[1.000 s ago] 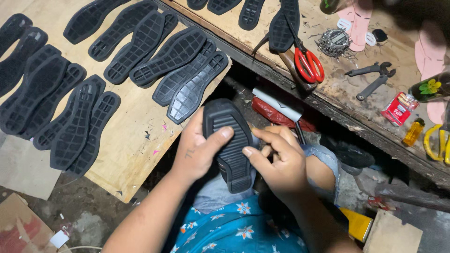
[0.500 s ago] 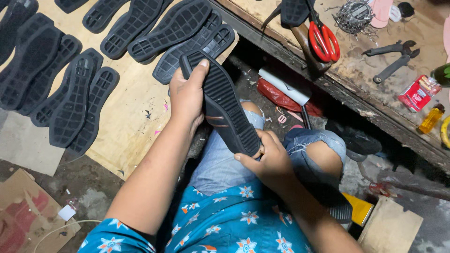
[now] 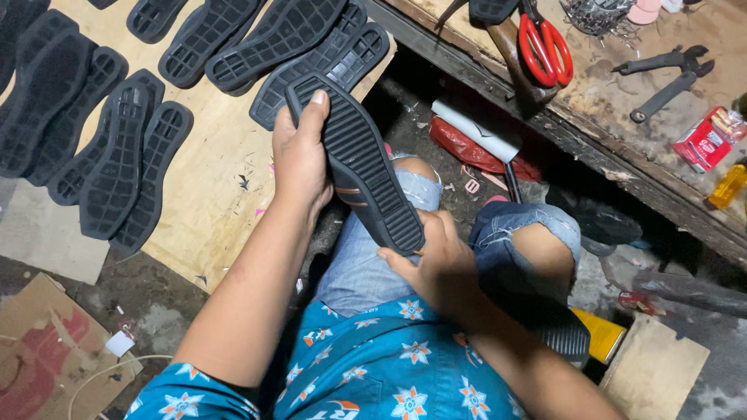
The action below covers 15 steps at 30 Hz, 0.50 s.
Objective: The person sits at a workbench and uses a small pointed tool to scrape and clean the edges of black shoe soles. They handle several soles one at a time, turning them over and working along the perimeter before placing each finished sole on the table.
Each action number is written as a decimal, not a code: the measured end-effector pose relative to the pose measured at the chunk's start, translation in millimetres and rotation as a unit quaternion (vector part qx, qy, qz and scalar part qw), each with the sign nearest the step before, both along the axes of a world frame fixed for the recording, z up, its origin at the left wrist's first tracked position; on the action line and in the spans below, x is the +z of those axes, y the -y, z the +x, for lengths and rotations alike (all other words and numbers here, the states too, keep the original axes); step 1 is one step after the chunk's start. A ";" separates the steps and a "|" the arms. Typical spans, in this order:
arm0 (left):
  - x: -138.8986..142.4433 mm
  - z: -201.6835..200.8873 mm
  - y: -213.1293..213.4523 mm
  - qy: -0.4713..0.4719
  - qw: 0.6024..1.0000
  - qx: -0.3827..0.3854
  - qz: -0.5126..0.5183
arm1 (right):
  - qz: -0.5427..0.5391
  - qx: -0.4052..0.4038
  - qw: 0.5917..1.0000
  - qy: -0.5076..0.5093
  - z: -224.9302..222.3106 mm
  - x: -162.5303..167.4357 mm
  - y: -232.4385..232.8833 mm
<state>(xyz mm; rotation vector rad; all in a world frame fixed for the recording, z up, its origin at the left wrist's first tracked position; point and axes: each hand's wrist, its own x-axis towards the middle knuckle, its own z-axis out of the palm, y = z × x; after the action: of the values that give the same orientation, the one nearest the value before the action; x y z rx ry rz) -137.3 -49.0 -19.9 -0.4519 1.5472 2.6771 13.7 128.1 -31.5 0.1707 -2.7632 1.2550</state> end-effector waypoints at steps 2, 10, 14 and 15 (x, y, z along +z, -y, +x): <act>-5.3 4.0 7.8 -0.020 1.000 -0.009 -0.004 | 0.017 0.010 0.999 -0.039 3.4 -2.9 0.2; -38.8 10.2 45.3 -0.062 0.986 -0.041 0.147 | -0.078 0.109 0.991 -0.019 12.4 -17.8 -10.9; -42.6 12.7 50.5 -0.064 0.984 -0.047 0.159 | -0.037 0.115 0.992 -0.033 10.3 -18.0 -9.8; -41.6 12.1 50.0 -0.062 0.984 -0.047 0.159 | -0.034 0.117 0.992 -0.041 9.5 -17.4 -9.9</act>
<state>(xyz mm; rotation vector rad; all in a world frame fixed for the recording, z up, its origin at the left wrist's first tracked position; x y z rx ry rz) -125.2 -99.0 -61.5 -0.1990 1.0966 2.8497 23.2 138.0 -48.9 0.5412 -2.6862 1.3575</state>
